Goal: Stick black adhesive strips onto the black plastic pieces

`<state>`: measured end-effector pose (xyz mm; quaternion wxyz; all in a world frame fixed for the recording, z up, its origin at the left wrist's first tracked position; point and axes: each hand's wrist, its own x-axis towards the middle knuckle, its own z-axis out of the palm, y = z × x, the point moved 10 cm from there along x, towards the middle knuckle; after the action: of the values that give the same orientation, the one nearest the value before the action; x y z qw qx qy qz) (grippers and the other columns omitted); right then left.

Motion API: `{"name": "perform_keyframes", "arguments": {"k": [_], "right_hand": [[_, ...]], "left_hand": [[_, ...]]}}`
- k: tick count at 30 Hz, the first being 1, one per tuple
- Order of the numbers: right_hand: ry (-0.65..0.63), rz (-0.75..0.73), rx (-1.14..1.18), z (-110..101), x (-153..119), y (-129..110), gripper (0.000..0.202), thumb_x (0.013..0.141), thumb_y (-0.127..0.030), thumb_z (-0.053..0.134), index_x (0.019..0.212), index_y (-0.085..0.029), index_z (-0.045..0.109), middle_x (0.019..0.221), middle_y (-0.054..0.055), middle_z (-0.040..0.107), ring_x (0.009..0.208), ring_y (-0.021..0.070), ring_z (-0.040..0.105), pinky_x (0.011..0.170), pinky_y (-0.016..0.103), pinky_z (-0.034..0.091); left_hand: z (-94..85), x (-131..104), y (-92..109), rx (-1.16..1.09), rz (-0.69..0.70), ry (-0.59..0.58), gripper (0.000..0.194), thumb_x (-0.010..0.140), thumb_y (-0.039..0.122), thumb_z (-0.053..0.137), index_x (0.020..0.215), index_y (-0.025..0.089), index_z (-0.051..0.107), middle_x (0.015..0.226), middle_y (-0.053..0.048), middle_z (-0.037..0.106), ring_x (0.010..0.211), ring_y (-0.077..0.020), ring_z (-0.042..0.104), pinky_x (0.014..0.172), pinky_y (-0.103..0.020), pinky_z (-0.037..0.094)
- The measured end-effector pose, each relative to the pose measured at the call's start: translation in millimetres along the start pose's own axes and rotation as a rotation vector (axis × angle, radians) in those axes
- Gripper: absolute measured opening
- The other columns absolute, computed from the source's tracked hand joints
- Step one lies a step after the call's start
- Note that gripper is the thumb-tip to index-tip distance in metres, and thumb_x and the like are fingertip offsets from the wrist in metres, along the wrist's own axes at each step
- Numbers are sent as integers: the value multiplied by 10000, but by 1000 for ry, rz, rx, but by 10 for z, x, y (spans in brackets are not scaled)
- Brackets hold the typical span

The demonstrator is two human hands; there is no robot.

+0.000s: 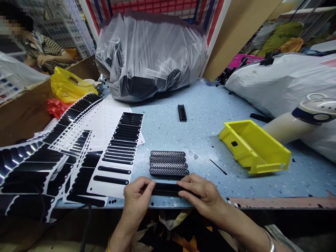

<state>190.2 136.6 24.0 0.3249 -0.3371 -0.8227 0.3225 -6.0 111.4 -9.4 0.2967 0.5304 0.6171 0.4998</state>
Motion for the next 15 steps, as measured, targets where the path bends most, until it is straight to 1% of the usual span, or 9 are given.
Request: {"name": "perform_keyframes", "arguments": {"k": [4, 7, 13, 15], "right_hand": [[23, -45, 3, -8, -26, -34, 256, 955, -206, 560, 1146, -253, 724, 895, 68, 708, 810, 186, 660, 690, 310, 568], [39, -49, 18, -25, -29, -35, 250, 955, -209, 564, 1142, -250, 723, 890, 67, 706, 807, 186, 656, 691, 314, 565], [34, -25, 23, -9, -35, 39, 213, 968, -286, 575, 1100, -241, 736, 878, 57, 719, 802, 175, 668, 691, 300, 568], [70, -10, 10, -52, -71, 71, 221, 951, -328, 614, 1116, -231, 725, 882, 54, 729, 796, 173, 678, 693, 293, 575]], "left_hand": [[-2, 4, 17, 6, 3, -1, 220, 817, 289, 627, 632, 188, 690, 610, -1, 680, 570, -132, 622, 523, -184, 460], [-3, 4, 16, 6, 5, 1, 217, 815, 288, 630, 631, 190, 692, 607, 0, 678, 570, -131, 623, 526, -183, 464], [2, -4, 4, 14, 15, 2, 217, 816, 296, 635, 636, 193, 699, 624, -3, 692, 583, -136, 635, 538, -182, 479], [3, -8, 2, 9, 14, 0, 221, 818, 303, 636, 636, 193, 698, 630, -4, 693, 588, -136, 637, 543, -181, 484]]}}
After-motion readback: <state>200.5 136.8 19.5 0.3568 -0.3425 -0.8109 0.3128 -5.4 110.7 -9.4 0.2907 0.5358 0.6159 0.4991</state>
